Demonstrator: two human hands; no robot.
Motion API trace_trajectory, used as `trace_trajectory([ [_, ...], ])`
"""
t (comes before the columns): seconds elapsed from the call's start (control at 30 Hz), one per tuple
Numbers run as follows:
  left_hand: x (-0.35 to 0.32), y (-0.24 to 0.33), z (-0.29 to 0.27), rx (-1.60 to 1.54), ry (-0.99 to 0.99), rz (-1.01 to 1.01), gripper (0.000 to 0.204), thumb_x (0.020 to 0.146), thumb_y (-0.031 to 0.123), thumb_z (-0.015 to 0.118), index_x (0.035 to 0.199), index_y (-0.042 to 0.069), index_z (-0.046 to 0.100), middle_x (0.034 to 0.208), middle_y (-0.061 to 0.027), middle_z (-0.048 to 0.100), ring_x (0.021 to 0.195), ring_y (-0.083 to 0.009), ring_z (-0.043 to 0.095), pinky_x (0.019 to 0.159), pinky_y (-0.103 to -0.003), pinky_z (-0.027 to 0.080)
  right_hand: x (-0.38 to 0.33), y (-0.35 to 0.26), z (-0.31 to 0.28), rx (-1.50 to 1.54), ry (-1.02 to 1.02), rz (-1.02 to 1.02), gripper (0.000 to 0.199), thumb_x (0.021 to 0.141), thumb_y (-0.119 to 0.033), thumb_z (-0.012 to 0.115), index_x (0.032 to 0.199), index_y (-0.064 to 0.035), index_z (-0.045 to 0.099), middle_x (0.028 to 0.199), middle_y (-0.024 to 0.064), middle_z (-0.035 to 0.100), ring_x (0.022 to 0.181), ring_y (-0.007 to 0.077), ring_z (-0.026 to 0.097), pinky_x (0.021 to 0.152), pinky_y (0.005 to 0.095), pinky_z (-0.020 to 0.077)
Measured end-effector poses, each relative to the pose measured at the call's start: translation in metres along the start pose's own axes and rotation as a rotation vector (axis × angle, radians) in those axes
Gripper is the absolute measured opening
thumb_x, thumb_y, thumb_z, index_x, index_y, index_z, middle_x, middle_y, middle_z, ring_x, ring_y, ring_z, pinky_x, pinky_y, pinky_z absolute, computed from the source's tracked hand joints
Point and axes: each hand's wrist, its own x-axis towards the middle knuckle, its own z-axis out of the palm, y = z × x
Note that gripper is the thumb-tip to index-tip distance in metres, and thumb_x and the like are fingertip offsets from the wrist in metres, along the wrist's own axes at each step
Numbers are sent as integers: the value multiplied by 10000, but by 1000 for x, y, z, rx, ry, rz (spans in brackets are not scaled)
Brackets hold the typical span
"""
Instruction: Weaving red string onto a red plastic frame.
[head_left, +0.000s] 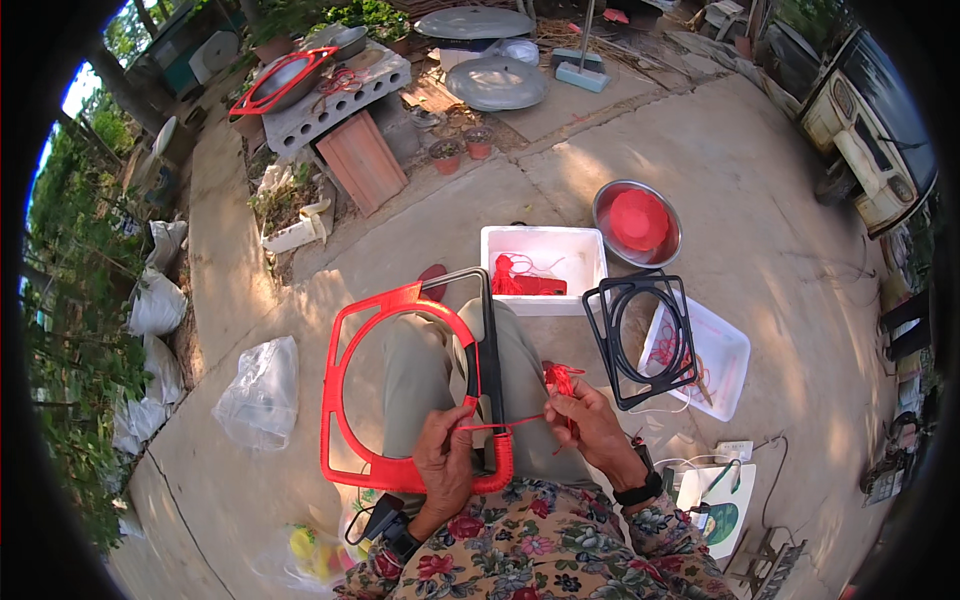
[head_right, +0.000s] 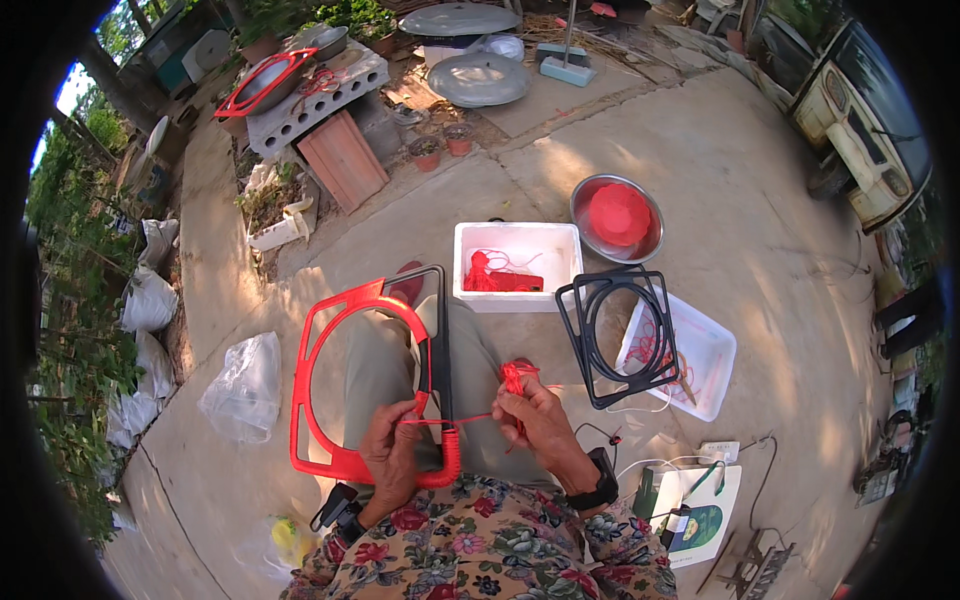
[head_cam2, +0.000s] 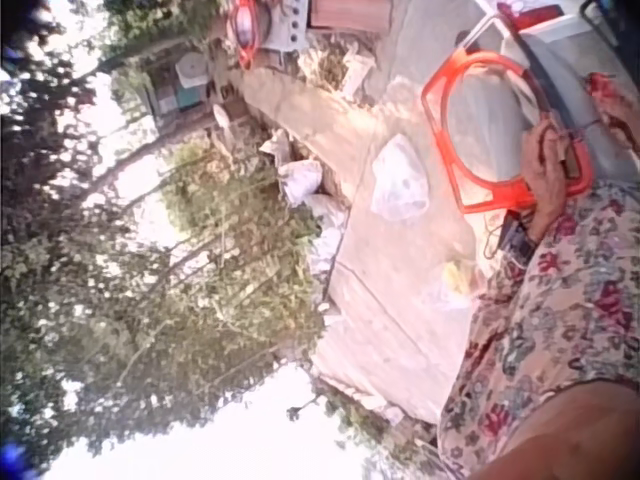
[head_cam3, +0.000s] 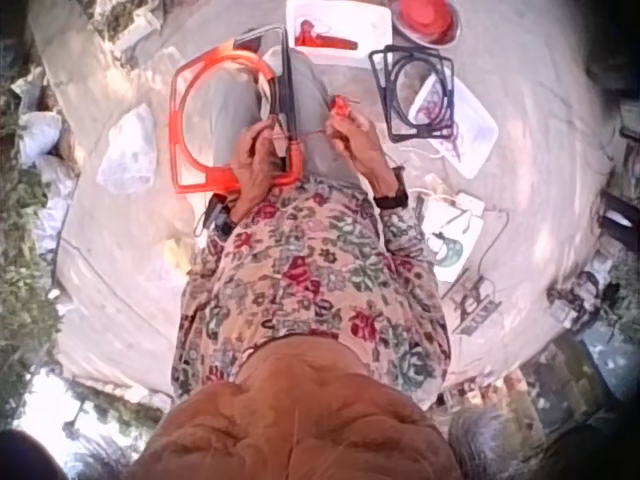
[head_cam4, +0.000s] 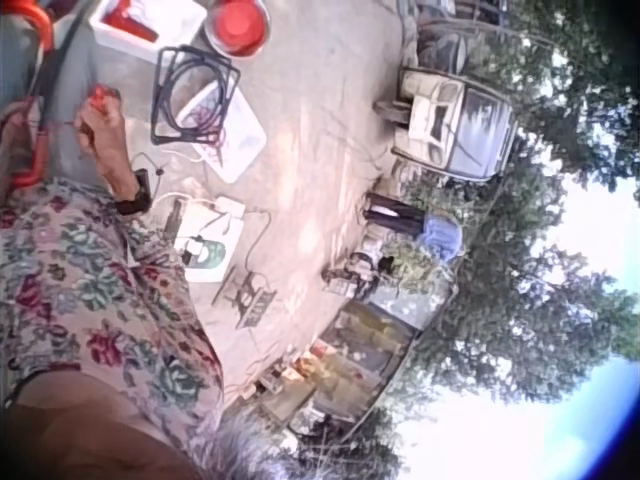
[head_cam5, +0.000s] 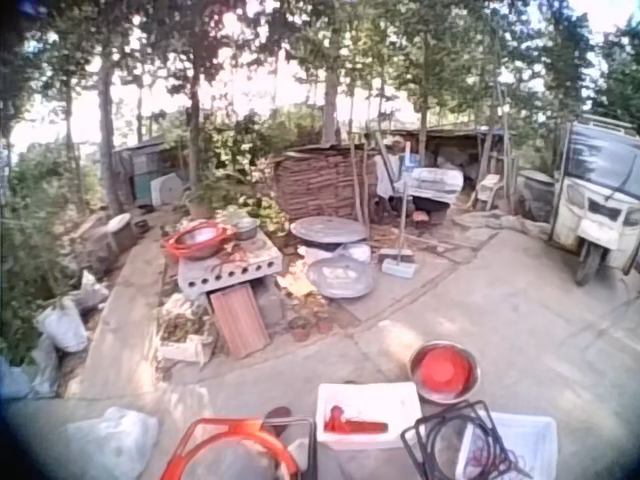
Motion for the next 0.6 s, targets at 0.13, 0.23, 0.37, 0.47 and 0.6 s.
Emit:
trace_trajectory([
  [0.13, 1, 6, -2, -111, -25, -31, 148, 918, 62, 567, 1038, -4, 622, 824, -30, 529, 683, -91, 539, 601, -224, 424, 9, 3, 15, -233, -1, -128, 122, 951, -178, 533, 1023, -84, 506, 788, 31, 596, 505, 62, 495, 408, 192, 324],
  [0.23, -3, 4, -3, -135, -36, -103, 156, 927, 85, 567, 1034, -15, 623, 810, -19, 565, 648, -75, 559, 553, -212, 417, 12, 3, 17, -422, -32, -148, 111, 948, -178, 537, 996, -78, 528, 782, 31, 599, 500, 61, 497, 412, 196, 349],
  [0.37, 0, 4, -1, 98, -128, -94, 155, 877, -2, 541, 1005, -49, 615, 710, -90, 635, 572, -105, 565, 530, -268, 458, 19, 10, 8, -775, -52, -343, 126, 932, -170, 541, 906, -49, 557, 708, 45, 582, 516, 102, 528, 449, 253, 388],
  [0.47, -2, -6, 1, 197, -192, -145, 174, 867, 25, 554, 1012, -47, 620, 639, -128, 603, 553, -122, 569, 534, -298, 461, 24, 16, 15, -1081, -30, -655, 110, 894, -143, 552, 886, -34, 560, 671, 99, 571, 548, 223, 560, 507, 319, 417],
  [0.6, 0, -4, 2, 289, -167, -67, 223, 870, 46, 551, 1071, -29, 613, 614, -164, 571, 526, -145, 560, 524, -313, 449, 22, 18, 24, -1328, -233, -692, 109, 824, -106, 574, 912, -42, 578, 729, 177, 558, 666, 377, 549, 579, 390, 431],
])
